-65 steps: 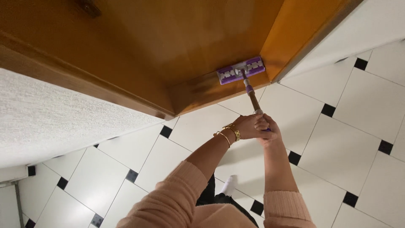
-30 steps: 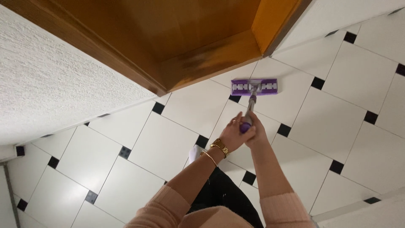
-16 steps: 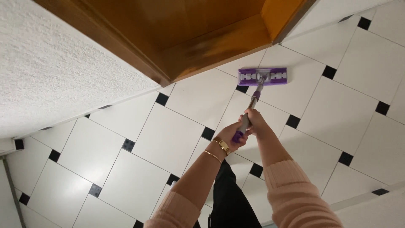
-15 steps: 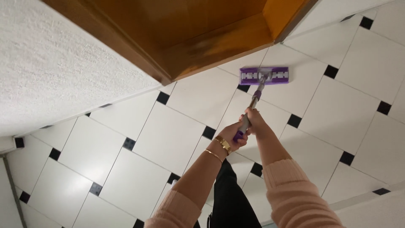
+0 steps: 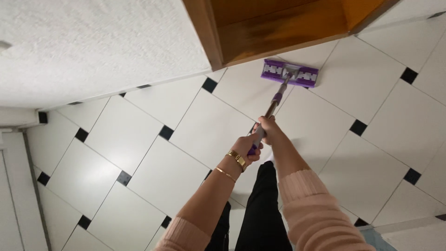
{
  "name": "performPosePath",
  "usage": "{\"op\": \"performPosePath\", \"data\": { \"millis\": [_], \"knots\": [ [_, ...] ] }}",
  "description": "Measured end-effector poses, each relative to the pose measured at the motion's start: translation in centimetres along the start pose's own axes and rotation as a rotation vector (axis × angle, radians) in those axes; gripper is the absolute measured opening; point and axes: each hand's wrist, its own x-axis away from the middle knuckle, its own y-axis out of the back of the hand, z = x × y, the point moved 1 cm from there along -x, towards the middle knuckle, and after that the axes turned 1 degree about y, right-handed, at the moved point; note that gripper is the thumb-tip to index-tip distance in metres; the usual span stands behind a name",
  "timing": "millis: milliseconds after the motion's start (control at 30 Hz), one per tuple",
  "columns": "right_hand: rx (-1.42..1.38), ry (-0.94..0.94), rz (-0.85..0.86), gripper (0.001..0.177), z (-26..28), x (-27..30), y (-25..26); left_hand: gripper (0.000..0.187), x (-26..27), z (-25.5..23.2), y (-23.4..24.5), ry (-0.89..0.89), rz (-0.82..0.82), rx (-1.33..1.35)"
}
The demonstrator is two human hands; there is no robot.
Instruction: The person mops tiled floor surfaces using a purple flat mop. They move the mop back and forth across white tiles with black accents and then onto gray tiles near a washing machine, covering the area systematically.
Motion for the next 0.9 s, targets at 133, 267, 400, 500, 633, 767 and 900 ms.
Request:
{"op": "performPosePath", "data": {
  "millis": [133,267,400,500,633,767,900],
  "knots": [
    [0.159,-0.001,-0.022,0.06,-3.6,3.8,-6.2,0.021,3.5,-0.2,6.5,-0.025,-0.081,0.036],
    [0.399,-0.062,-0.003,0.066,-8.0,4.0,-10.3,0.021,10.7,-1.7,9.8,-0.038,-0.133,0.052],
    [0.263,-0.086,0.044,0.064,-10.3,6.4,-13.8,0.02,14.5,-2.2,12.1,-0.05,-0.132,0.093],
    [-0.012,0.022,0.021,0.051,-11.5,4.6,-14.4,0.015,16.5,-3.2,11.6,-0.044,-0.144,0.034],
    [0.43,0.125,-0.056,0.045,-8.7,7.3,-11.9,0.019,16.2,-2.9,8.9,-0.075,-0.029,-0.097],
    [-0.412,0.037,0.096,0.013,-5.9,7.3,-5.5,0.021,15.1,-2.3,3.8,-0.061,0.085,-0.15],
    [-1.188,-0.005,0.464,0.011,-4.8,1.0,2.5,0.019,9.8,-1.7,-2.2,-0.006,0.154,-0.095]
  ]
}}
